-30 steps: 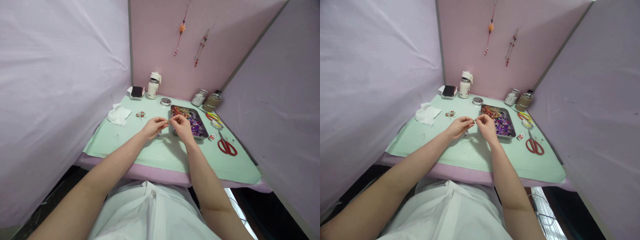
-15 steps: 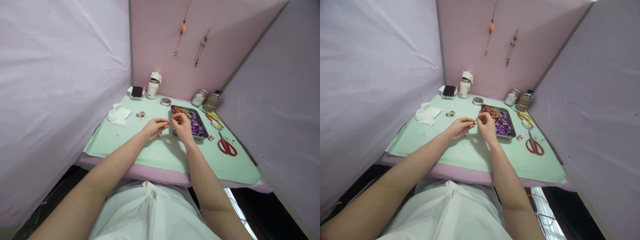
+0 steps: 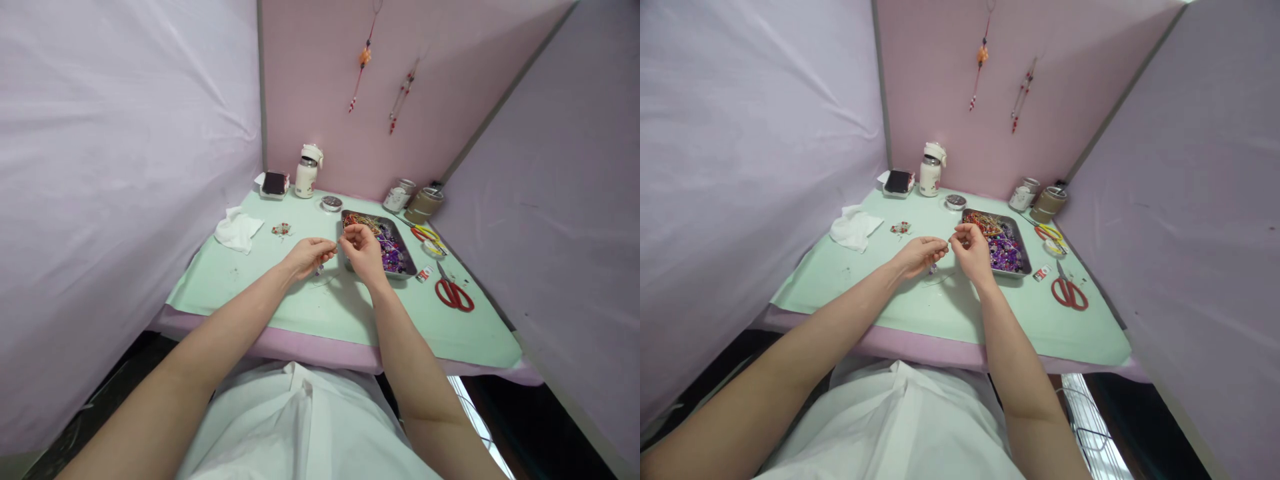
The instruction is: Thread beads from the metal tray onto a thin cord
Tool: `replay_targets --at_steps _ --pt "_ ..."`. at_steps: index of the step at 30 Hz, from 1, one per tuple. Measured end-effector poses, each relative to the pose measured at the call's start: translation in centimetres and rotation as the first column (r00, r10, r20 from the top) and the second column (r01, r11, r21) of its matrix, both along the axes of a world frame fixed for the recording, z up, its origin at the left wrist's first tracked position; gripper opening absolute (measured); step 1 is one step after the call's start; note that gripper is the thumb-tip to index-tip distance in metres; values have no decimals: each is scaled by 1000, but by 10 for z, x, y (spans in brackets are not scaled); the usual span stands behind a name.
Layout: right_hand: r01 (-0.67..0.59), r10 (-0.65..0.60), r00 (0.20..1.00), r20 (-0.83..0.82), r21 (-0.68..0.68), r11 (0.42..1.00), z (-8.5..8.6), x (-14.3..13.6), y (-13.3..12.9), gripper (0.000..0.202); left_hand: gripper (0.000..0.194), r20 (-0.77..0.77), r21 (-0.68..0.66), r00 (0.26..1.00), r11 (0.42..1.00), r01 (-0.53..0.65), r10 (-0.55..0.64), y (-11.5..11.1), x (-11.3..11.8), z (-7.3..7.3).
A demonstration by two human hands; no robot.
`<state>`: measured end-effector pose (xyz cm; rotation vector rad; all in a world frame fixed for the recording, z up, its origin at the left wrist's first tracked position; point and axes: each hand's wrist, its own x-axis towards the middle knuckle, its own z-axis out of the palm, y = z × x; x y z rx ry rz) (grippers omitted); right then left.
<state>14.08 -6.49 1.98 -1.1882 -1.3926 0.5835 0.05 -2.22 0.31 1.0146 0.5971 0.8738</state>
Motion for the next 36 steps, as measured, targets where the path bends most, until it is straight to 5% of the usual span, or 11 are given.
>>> replay_targets --at_steps 18,28,36 --pt "-5 14 985 169 -54 999 -1 4 0 19 19 -67 137 996 989 -47 56 -7 1 6" --pt "-43 56 980 190 -70 997 -8 7 4 21 24 69 -54 996 997 -59 62 4 -4 1" --pt "-65 83 939 335 -64 996 -5 3 1 16 21 78 -39 996 998 -49 52 6 -1 -3"
